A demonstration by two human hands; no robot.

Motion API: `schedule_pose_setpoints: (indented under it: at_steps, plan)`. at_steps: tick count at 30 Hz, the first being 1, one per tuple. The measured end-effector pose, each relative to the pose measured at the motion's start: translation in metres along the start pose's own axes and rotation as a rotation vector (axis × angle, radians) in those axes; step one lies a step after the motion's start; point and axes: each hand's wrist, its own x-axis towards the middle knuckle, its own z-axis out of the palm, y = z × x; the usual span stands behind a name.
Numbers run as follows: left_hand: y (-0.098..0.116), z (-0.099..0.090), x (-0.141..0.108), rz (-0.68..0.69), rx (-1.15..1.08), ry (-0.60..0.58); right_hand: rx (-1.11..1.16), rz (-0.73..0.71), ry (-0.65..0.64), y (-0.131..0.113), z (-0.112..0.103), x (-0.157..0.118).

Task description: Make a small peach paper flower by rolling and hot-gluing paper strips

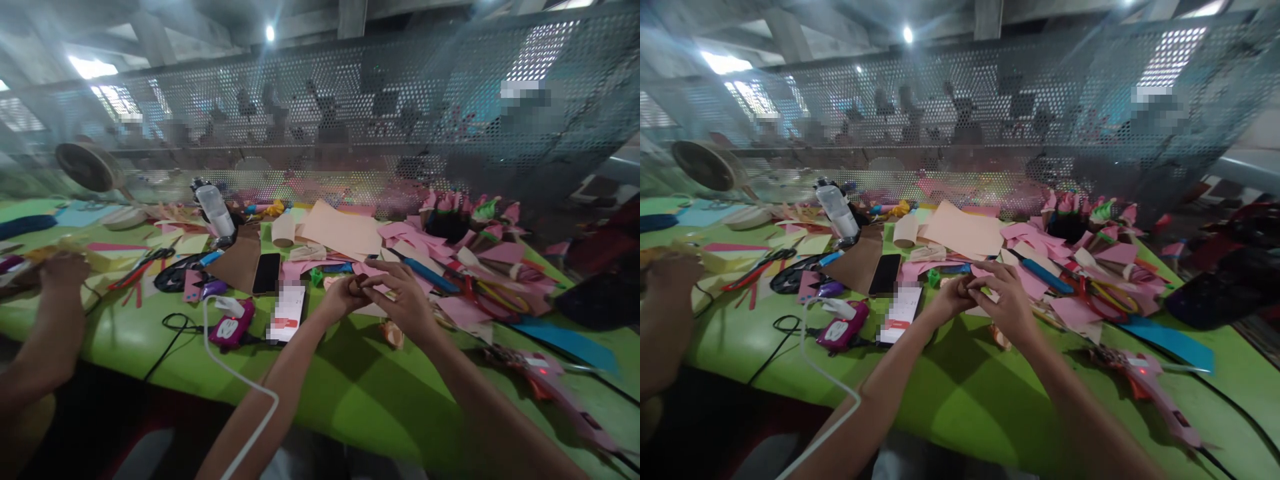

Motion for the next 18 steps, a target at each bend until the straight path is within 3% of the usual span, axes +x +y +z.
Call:
schedule_pose_setpoints:
  at_steps: [5,11,15,18]
  plan:
    - [0.0019,0.0033,-0.0035,-0.038,-0.029,-0.057,0.083,0.099,-0.032,0.0046,0.0052,-0.0015]
    - [0.0007,0.0022,-0.0062,-0.039,0.085,-0.102,0.11,0.144,-0.106,0.0079,0.0065,-0.0026]
    - [0.0071,0.0023,-0.0085,-0.061,0.158,-0.1,0.089,0.153,-0.073,0.0069,0.0079,-0.0043]
    - [0.0084,0.0024,-0.0077,-0.092,0.091,-0.071,0.083,0.137,-0.076,0.0046,0.0062,-0.0046]
